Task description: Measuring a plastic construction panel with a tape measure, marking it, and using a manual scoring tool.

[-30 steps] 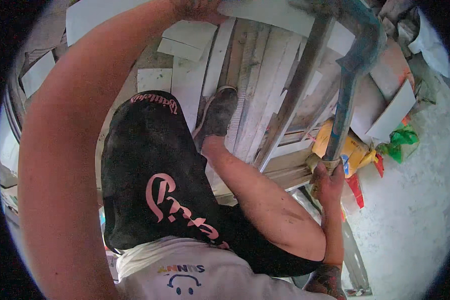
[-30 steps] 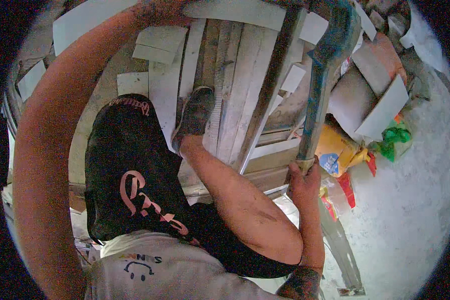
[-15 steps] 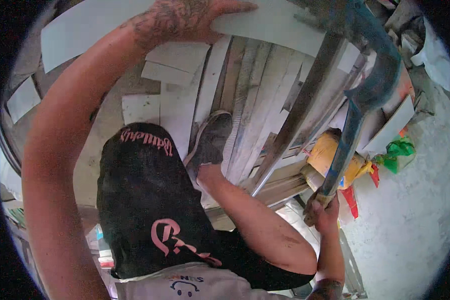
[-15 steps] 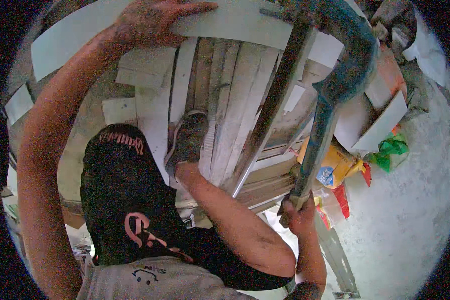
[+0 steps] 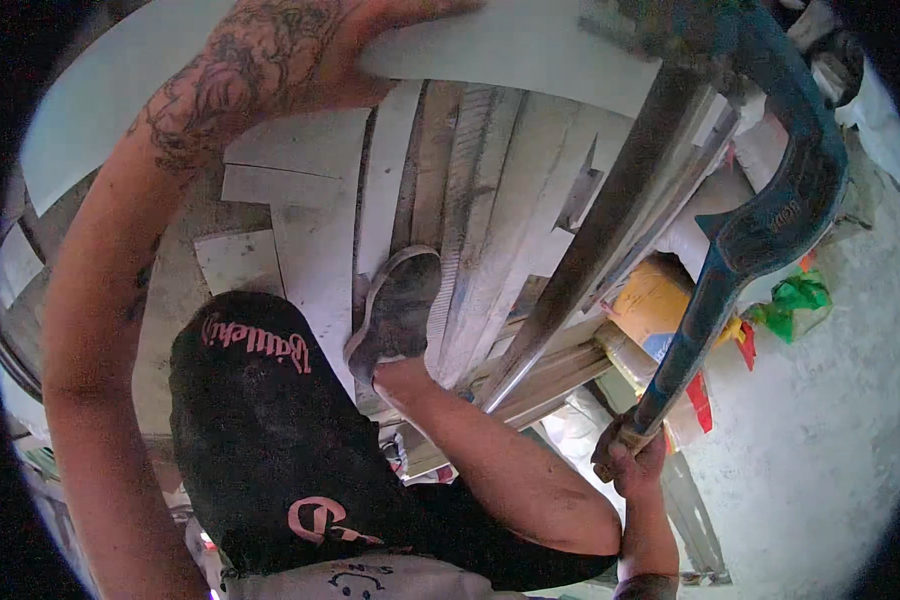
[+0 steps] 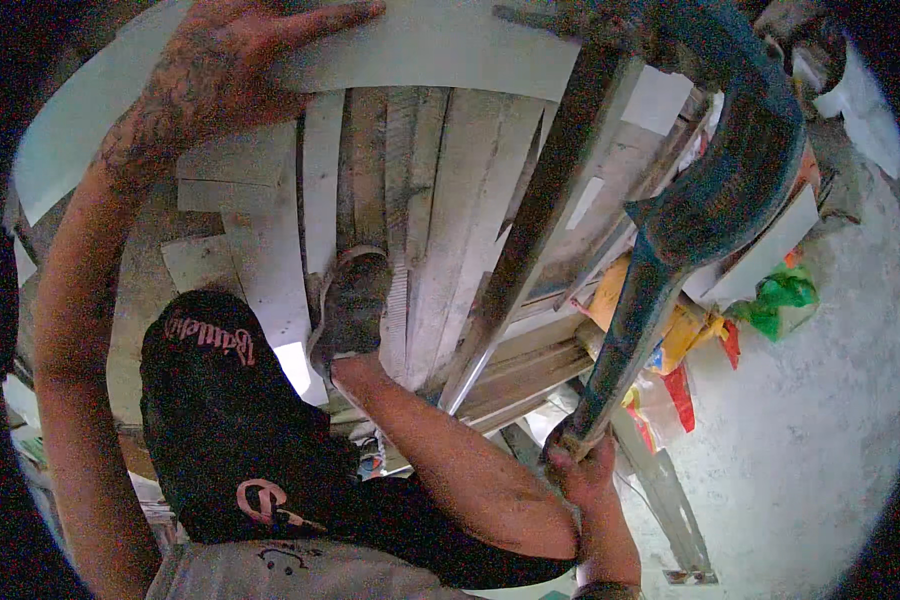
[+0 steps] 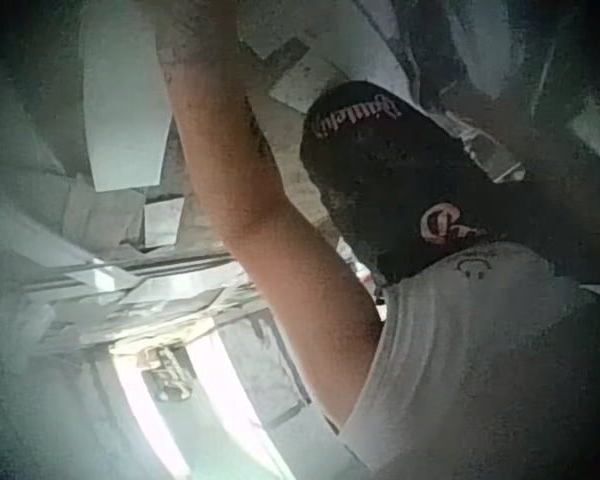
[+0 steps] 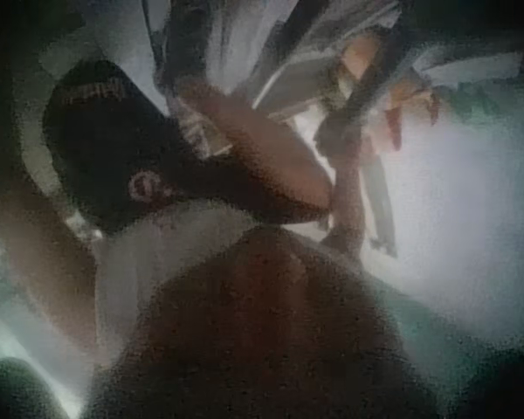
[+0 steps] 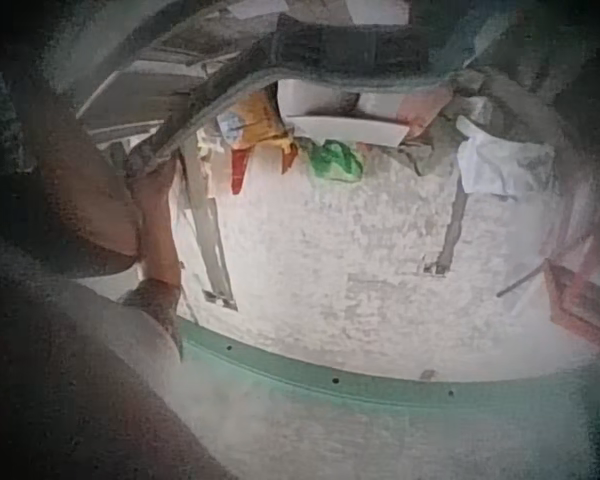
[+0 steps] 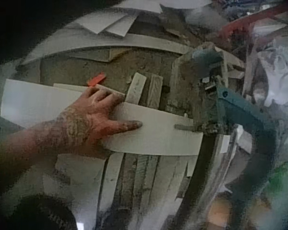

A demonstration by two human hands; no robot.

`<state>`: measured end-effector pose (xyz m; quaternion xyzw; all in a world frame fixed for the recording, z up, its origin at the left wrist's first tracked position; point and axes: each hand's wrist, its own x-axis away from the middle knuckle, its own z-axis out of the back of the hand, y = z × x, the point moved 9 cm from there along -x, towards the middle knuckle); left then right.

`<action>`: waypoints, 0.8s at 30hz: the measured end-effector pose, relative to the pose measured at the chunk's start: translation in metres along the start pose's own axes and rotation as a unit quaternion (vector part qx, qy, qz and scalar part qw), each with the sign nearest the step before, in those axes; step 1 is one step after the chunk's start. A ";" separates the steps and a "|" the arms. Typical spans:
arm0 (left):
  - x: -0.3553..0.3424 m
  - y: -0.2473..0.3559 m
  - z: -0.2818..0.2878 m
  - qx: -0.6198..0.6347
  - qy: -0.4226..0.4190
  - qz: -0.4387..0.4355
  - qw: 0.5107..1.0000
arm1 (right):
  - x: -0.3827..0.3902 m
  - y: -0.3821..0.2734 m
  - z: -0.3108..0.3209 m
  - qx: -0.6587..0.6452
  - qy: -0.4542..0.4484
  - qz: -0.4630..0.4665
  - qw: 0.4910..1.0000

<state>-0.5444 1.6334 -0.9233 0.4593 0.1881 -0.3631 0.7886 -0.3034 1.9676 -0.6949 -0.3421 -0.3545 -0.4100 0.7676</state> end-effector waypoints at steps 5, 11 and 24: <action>-0.009 -0.009 -0.035 -0.089 -0.274 0.125 0.949 | 0.003 -0.001 0.005 -0.010 0.035 -0.018 0.999; -0.006 -0.006 -0.017 -0.084 -0.180 0.066 0.978 | 0.003 0.001 0.004 0.030 0.010 -0.005 0.999; -0.001 -0.001 -0.005 -0.002 -0.016 -0.008 1.000 | 0.000 -0.005 0.001 0.011 0.026 0.009 1.000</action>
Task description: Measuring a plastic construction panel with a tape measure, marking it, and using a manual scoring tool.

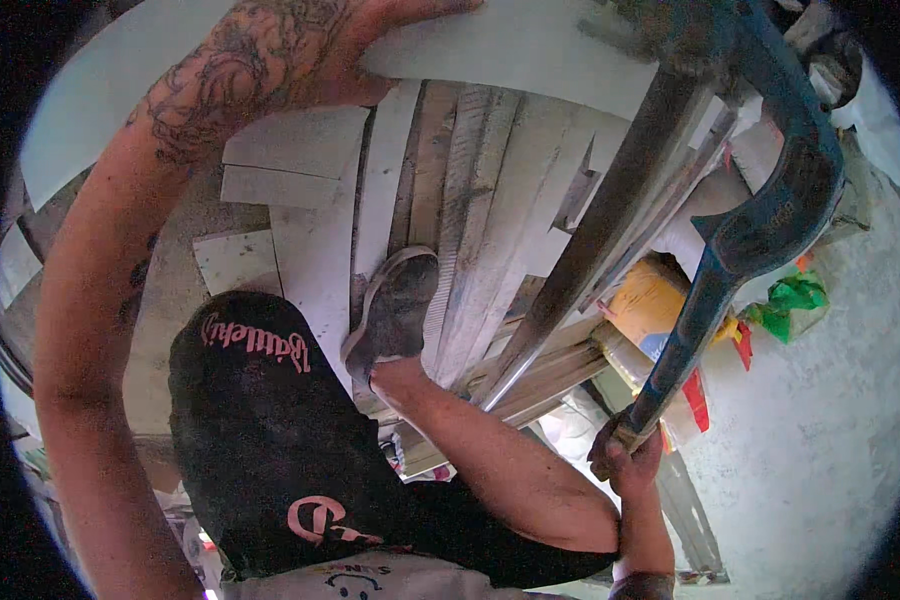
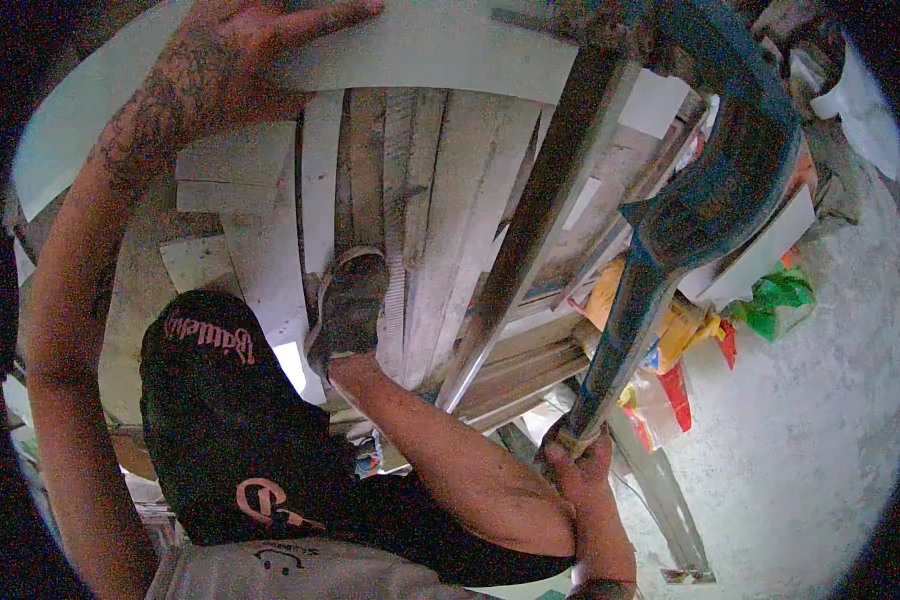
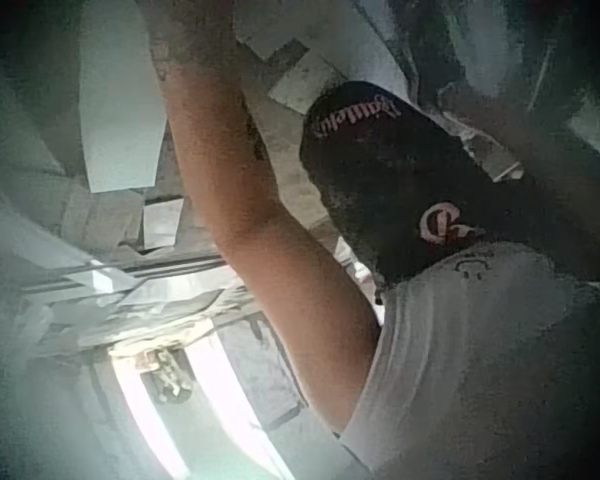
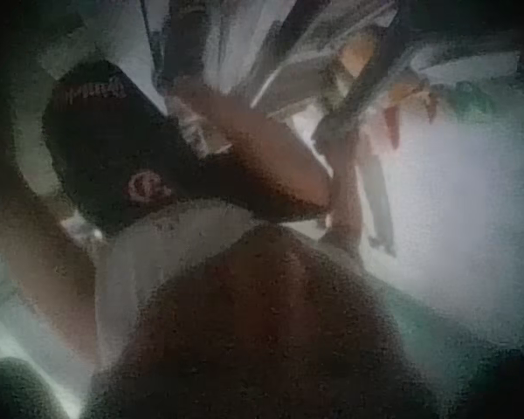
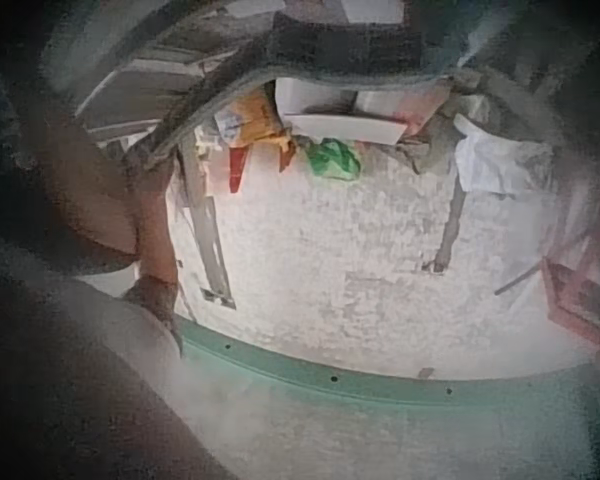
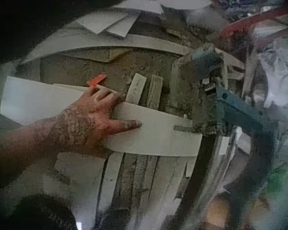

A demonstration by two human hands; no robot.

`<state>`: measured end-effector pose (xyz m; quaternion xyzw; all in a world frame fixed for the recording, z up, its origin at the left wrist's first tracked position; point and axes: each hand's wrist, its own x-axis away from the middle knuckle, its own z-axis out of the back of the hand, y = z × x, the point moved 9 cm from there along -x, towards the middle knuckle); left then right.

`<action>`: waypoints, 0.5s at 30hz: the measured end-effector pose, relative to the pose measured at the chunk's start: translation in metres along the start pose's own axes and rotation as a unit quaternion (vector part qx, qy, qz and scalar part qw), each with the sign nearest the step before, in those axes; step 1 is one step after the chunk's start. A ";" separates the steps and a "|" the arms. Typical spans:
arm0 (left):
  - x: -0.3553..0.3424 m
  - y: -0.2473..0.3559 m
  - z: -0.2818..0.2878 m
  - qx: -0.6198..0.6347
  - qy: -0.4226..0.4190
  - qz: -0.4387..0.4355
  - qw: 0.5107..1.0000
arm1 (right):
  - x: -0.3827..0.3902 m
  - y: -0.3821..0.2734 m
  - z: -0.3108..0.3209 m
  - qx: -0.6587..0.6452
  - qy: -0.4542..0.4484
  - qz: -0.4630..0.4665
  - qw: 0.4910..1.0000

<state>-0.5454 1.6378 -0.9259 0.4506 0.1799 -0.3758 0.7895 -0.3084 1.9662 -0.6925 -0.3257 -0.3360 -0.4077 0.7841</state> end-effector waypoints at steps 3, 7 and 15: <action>0.001 -0.002 0.005 0.002 0.020 -0.001 1.000 | -0.001 0.003 -0.004 -0.002 0.007 -0.006 1.000; -0.013 -0.007 -0.024 -0.176 -0.418 0.192 0.870 | -0.001 0.003 0.001 0.018 0.018 0.027 0.999; -0.003 0.000 0.001 -0.038 -0.028 0.007 0.999 | -0.001 0.009 0.008 0.074 0.017 0.032 0.997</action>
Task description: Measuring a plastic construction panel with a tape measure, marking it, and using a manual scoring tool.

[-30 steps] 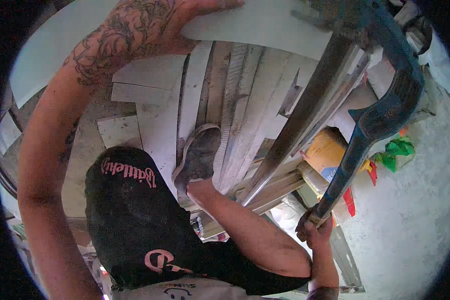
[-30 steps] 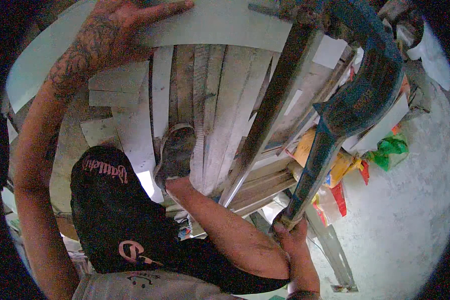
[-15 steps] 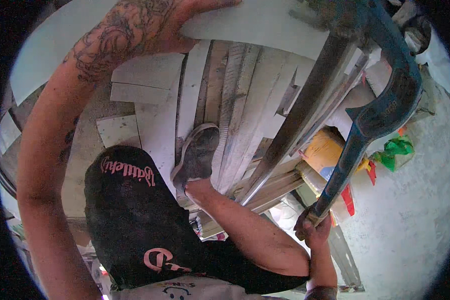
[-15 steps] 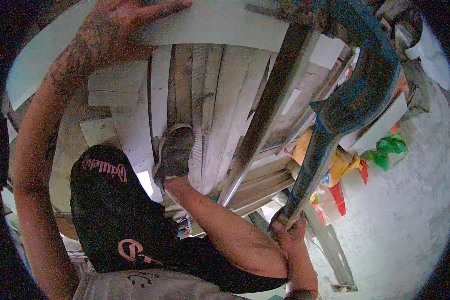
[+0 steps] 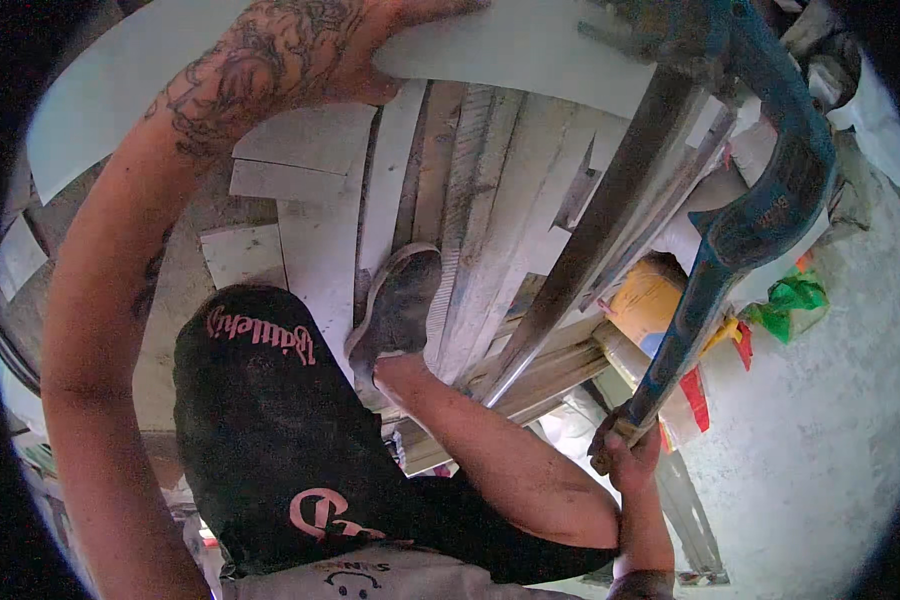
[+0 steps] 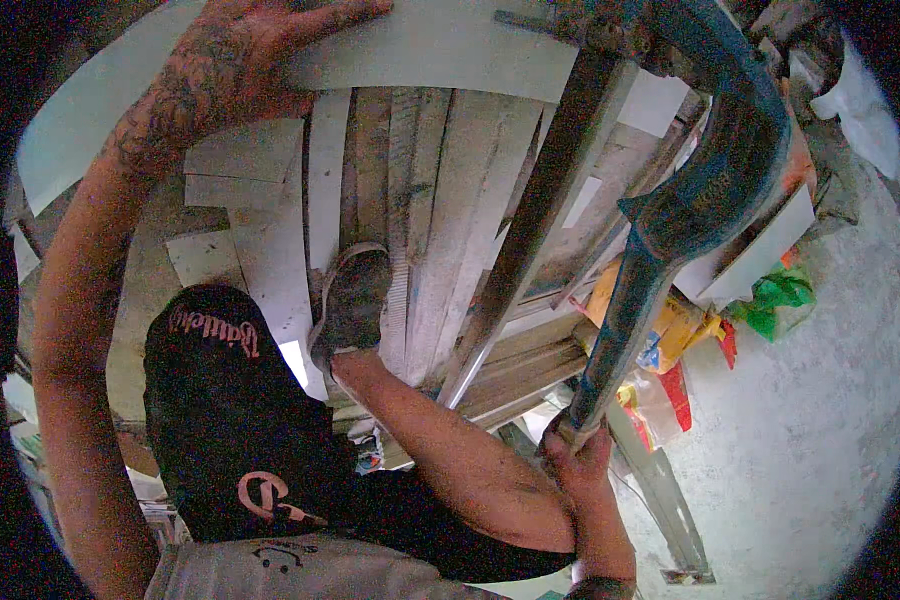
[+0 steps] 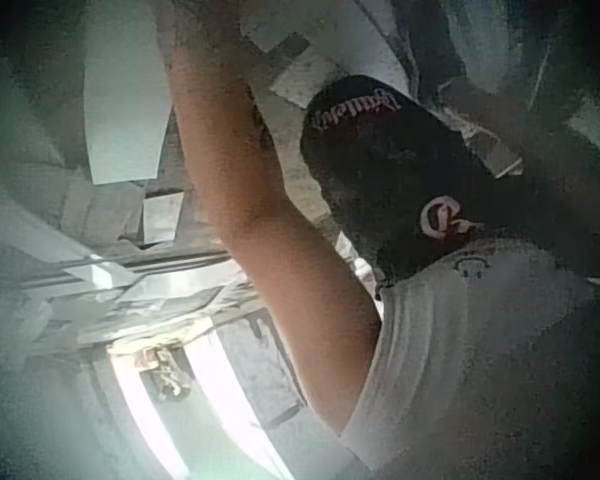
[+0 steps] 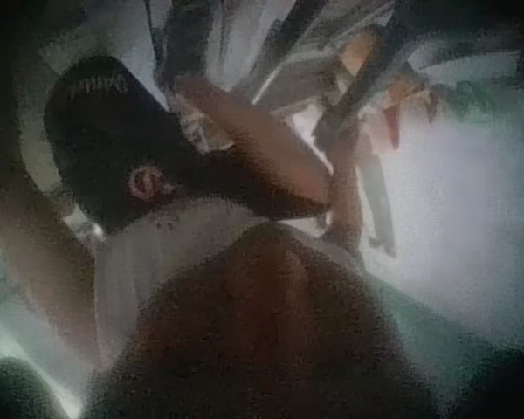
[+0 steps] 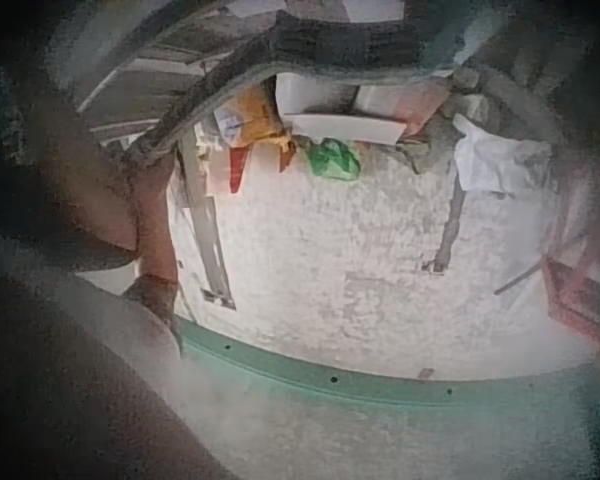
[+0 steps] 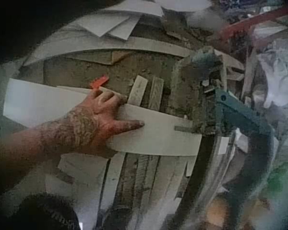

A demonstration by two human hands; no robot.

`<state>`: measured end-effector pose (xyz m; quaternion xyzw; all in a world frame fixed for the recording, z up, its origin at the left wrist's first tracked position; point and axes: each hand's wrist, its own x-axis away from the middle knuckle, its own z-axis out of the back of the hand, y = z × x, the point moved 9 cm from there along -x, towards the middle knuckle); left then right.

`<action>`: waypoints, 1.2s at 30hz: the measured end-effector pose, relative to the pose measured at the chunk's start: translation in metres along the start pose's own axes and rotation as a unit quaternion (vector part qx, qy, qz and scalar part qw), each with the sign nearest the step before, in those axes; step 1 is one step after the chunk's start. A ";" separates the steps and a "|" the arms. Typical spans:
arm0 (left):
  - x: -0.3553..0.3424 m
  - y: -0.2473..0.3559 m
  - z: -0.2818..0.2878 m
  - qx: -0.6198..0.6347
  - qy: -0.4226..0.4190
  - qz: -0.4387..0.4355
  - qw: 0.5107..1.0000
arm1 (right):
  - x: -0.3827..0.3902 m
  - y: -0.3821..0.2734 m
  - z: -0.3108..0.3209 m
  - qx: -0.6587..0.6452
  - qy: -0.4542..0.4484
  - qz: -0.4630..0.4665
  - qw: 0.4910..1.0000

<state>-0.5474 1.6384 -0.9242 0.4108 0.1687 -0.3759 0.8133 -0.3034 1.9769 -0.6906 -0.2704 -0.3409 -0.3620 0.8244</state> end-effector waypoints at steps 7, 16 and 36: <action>0.001 0.001 0.001 0.022 -0.001 0.030 0.999 | -0.002 -0.014 -0.010 -0.051 0.011 -0.046 0.998; -0.024 0.009 -0.008 -0.127 -0.340 0.164 0.917 | 0.005 -0.009 0.001 -0.012 0.030 -0.042 0.999; -0.048 0.033 -0.005 -0.066 -0.279 0.105 0.952 | 0.062 0.003 0.036 0.306 -0.064 0.007 0.950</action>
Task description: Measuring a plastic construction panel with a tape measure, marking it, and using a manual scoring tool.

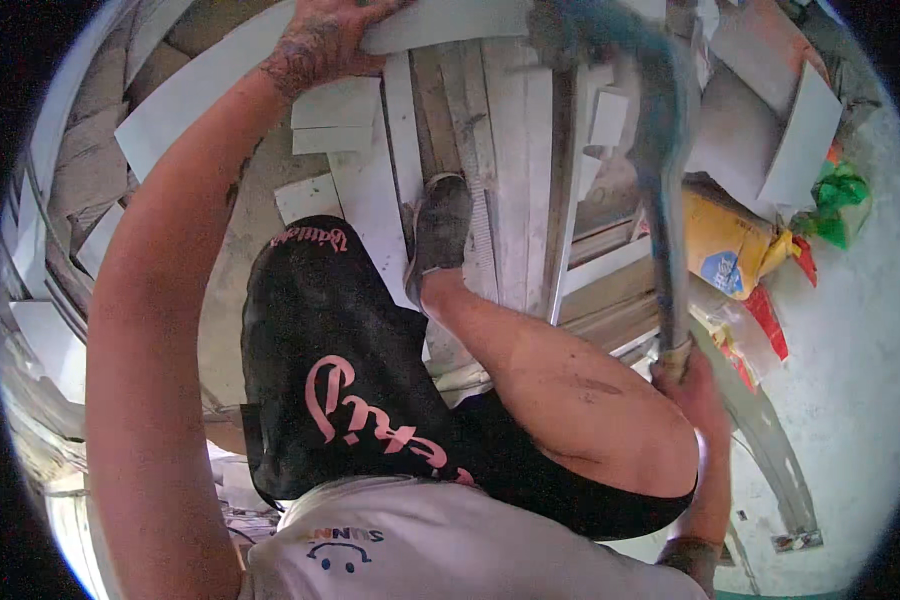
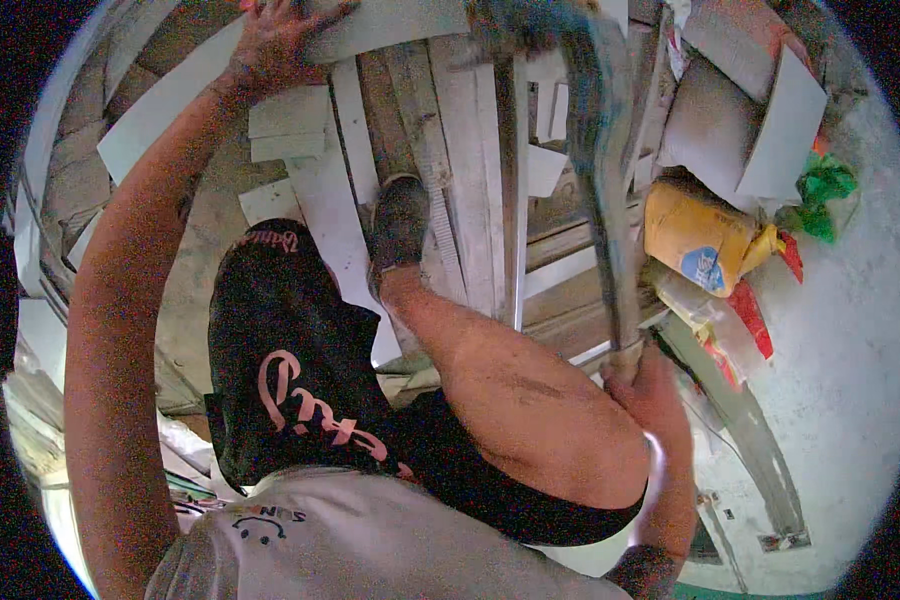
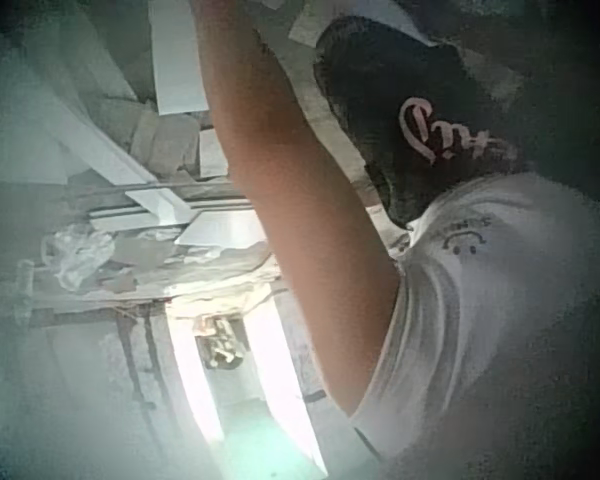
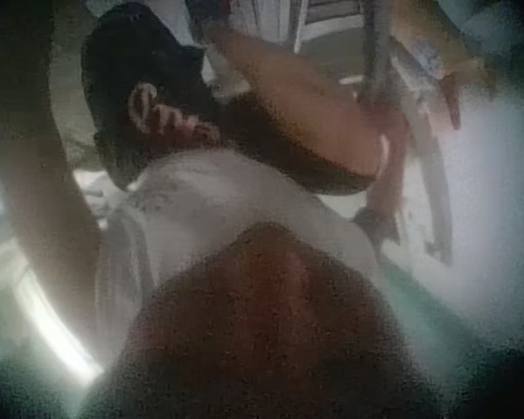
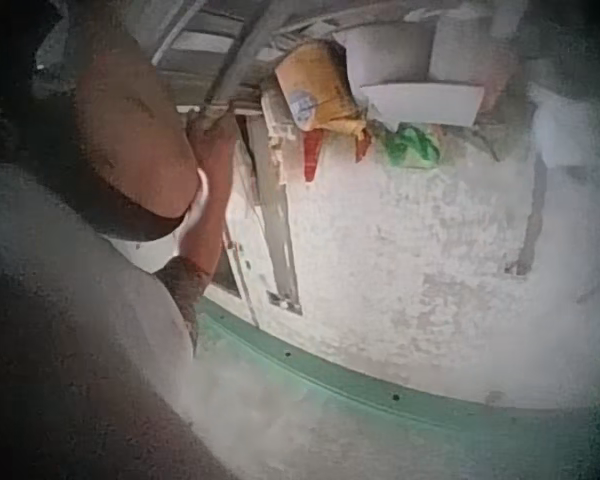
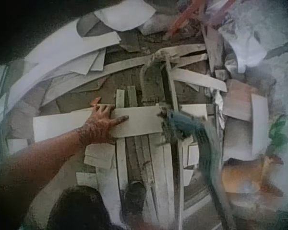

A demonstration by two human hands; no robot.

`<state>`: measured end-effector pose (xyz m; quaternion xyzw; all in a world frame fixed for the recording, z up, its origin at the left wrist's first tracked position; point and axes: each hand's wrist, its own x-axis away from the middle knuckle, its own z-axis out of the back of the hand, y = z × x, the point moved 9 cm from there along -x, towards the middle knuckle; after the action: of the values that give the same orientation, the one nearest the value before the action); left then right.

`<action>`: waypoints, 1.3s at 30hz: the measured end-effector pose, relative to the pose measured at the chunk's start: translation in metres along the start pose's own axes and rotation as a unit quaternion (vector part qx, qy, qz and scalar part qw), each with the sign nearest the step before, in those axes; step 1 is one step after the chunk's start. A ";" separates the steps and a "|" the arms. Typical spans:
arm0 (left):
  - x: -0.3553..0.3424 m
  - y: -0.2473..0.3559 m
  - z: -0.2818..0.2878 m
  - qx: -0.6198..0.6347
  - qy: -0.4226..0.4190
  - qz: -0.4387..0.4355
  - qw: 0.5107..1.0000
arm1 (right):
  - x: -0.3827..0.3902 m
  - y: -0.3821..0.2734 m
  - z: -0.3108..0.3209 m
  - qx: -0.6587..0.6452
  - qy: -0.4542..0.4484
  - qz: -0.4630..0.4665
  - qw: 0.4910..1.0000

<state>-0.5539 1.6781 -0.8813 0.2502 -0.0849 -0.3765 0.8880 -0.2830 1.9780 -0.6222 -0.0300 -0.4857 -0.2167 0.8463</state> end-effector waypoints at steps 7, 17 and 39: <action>0.006 -0.013 -0.002 -0.106 -0.202 0.110 0.967 | -0.004 -0.004 -0.047 -0.576 0.013 -0.215 0.789; -0.001 -0.025 -0.011 -0.034 -0.250 0.108 0.962 | -0.078 -0.189 -0.149 -0.502 -0.259 -0.258 0.784; 0.012 -0.044 -0.039 0.032 -0.038 0.114 0.992 | -0.203 -0.159 -0.356 -0.822 0.033 -0.295 0.485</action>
<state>-0.5601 1.6587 -0.9379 0.2523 -0.1585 -0.2790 0.9129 -0.1461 1.8099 -1.0038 -0.5603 -0.0388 -0.7552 0.3380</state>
